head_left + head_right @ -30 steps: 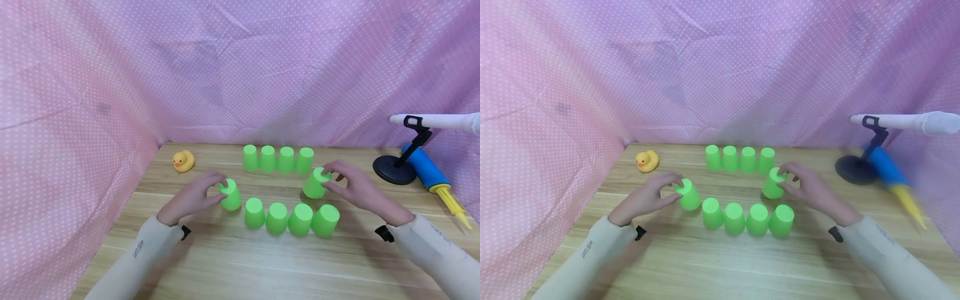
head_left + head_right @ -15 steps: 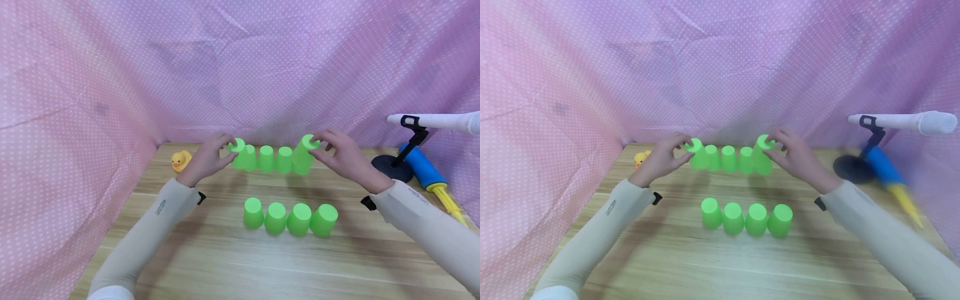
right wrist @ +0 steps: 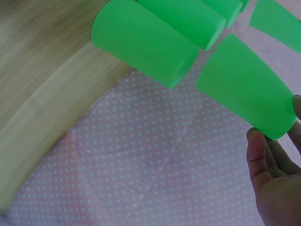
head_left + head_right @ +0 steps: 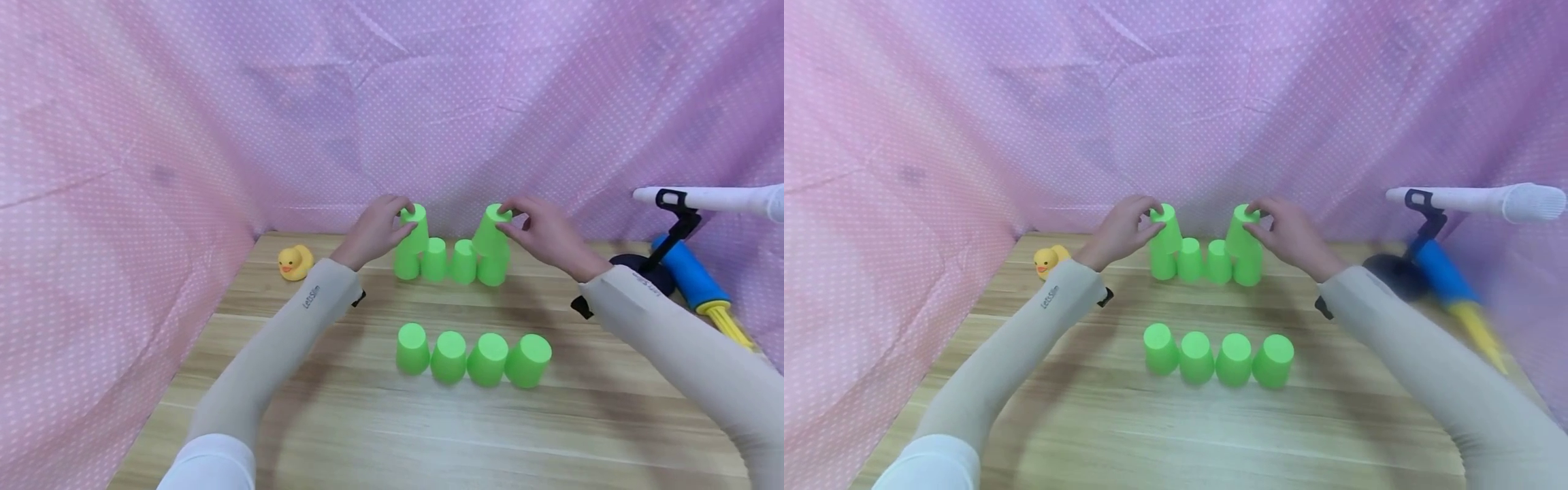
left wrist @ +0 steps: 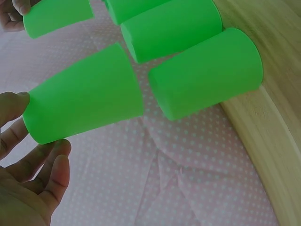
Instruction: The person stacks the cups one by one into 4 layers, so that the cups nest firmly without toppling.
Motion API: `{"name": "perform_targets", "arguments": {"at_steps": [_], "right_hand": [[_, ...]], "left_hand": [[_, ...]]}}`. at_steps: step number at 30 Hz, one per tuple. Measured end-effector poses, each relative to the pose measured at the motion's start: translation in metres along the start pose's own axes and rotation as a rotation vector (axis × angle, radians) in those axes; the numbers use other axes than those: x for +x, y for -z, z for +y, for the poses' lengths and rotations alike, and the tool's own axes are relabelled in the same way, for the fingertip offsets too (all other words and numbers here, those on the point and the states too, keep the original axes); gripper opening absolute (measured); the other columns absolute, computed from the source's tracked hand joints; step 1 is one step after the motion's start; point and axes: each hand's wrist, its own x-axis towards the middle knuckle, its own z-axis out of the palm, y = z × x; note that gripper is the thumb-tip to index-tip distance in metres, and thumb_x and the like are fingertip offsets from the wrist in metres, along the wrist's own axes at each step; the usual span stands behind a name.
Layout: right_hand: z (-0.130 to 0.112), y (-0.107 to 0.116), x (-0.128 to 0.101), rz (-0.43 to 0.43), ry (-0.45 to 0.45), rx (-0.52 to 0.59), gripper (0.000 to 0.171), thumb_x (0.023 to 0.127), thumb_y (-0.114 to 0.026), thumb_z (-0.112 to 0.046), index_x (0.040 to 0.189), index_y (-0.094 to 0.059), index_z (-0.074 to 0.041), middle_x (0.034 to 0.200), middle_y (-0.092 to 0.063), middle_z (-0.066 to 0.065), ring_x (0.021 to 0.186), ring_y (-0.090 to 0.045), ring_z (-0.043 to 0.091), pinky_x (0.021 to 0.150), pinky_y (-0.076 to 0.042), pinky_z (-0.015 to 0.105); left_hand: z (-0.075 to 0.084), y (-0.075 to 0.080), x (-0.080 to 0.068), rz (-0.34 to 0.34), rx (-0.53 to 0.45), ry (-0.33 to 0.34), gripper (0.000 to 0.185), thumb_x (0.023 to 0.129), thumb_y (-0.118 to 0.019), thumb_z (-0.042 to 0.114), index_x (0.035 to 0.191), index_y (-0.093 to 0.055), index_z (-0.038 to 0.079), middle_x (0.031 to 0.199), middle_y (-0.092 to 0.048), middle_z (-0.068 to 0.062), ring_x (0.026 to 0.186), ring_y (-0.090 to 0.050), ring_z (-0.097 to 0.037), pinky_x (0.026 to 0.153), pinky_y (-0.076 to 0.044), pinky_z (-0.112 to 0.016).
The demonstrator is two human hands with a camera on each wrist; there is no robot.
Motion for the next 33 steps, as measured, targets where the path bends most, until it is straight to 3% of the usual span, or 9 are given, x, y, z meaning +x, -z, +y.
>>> {"name": "perform_targets", "arguments": {"at_steps": [14,22,33], "right_hand": [[0.003,-0.014,0.014,-0.072,-0.108,0.040,0.025,0.089,-0.067,-0.022,0.111,-0.062,-0.010,0.111,-0.062,0.013,0.080,-0.059,0.027,0.068,-0.048,0.041],[0.001,-0.015,0.015,-0.071,-0.113,0.080,0.026,0.090,-0.067,-0.022,0.111,-0.063,-0.008,0.112,-0.061,0.012,0.089,-0.058,0.028,0.072,-0.047,0.042],[0.006,-0.014,0.010,-0.083,-0.103,0.079,0.033,0.088,-0.069,-0.023,0.115,-0.060,-0.007,0.116,-0.060,0.012,0.101,-0.056,0.029,0.077,-0.048,0.043]], "left_hand": [[-0.005,-0.012,0.015,-0.089,-0.015,0.130,0.023,0.093,-0.062,0.025,0.110,-0.058,0.011,0.108,-0.059,-0.005,0.100,-0.055,-0.023,0.079,-0.047,-0.029],[-0.007,-0.012,0.019,-0.094,-0.010,0.148,0.023,0.093,-0.061,0.026,0.111,-0.057,0.012,0.108,-0.059,-0.003,0.097,-0.054,-0.018,0.079,-0.046,-0.029],[-0.008,-0.013,0.020,-0.085,-0.024,0.125,0.024,0.093,-0.061,0.028,0.111,-0.058,0.012,0.112,-0.058,-0.005,0.102,-0.054,-0.023,0.082,-0.046,-0.031]]}}
